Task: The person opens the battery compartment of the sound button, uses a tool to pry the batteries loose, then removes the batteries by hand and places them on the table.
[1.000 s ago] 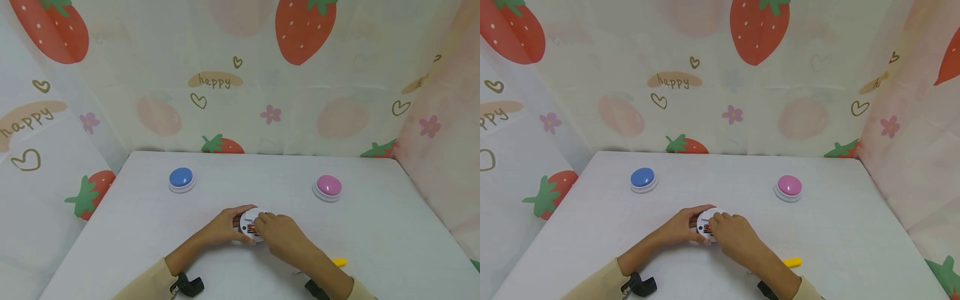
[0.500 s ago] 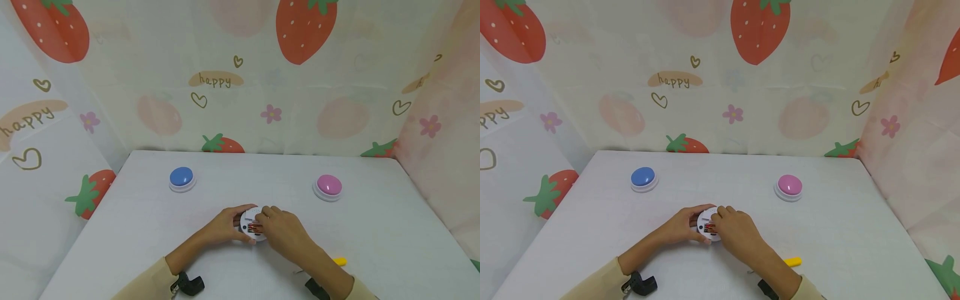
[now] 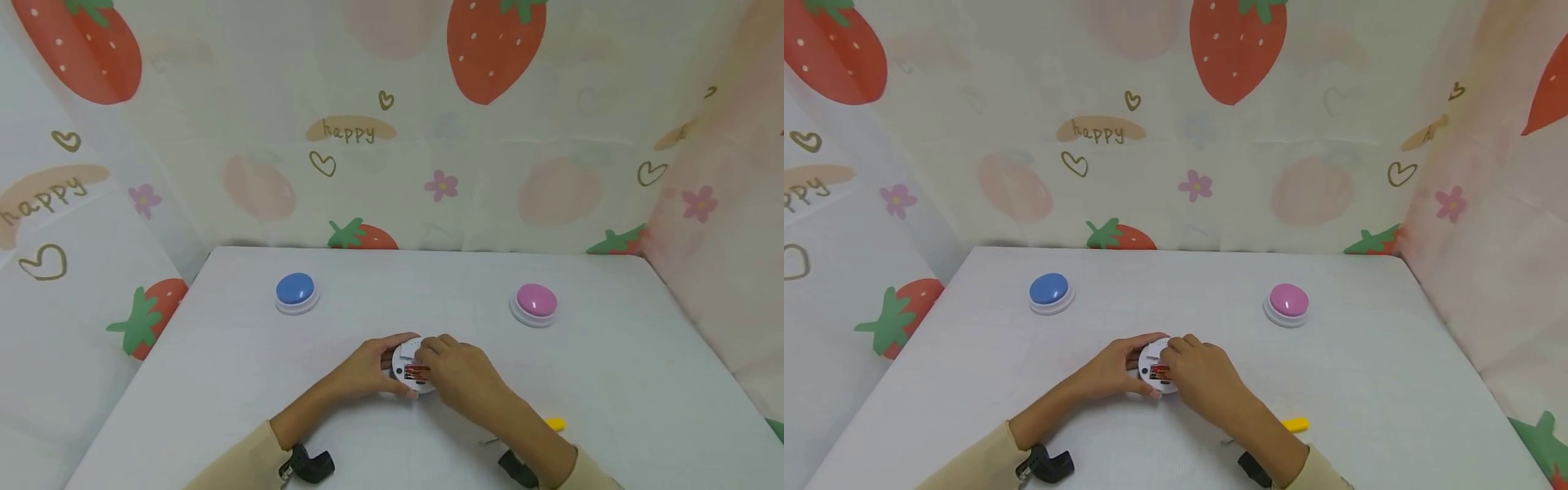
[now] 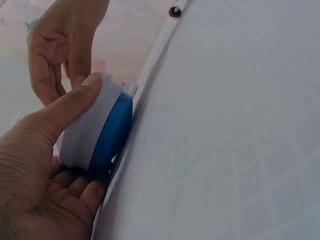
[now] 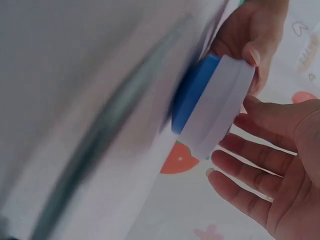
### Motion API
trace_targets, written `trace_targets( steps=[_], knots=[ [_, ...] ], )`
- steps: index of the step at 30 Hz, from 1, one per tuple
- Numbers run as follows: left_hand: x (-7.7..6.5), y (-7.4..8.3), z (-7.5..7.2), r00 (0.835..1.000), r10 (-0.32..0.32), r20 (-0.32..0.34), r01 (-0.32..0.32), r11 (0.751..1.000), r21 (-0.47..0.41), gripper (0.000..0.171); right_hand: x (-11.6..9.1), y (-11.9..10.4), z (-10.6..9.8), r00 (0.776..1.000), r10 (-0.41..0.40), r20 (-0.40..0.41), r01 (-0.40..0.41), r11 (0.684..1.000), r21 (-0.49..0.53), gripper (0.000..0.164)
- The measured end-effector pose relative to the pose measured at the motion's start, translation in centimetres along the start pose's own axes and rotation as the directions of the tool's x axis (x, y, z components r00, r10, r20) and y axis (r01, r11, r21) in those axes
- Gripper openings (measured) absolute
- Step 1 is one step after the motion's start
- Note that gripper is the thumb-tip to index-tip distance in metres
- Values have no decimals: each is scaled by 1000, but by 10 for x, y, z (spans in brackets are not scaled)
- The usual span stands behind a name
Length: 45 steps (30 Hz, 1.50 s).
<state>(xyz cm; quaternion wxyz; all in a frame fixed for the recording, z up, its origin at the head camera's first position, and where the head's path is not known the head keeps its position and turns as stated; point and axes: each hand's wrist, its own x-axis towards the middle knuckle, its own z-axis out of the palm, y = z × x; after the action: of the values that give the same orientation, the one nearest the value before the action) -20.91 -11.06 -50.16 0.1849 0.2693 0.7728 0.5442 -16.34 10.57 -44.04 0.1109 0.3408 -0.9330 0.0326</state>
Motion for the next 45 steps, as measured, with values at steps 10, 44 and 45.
trace_targets(
  steps=[10, 44, 45],
  knots=[
    [0, -1, 0, 1000, 16, -6, -16, 1000, 1, 93, 9, 9, 4, 989, -119, -87, 117, 993, -20, 19],
    [-2, -2, -1, 1000, 20, 3, -20, 1000, 17, 91, 23, 8, -12, 955, -269, 127, 293, 926, -239, 28],
    [-2, -2, -1, 1000, 23, 4, -23, 1000, 14, 91, 23, 8, -12, 954, -273, 127, 297, 923, -245, 29]
  ],
)
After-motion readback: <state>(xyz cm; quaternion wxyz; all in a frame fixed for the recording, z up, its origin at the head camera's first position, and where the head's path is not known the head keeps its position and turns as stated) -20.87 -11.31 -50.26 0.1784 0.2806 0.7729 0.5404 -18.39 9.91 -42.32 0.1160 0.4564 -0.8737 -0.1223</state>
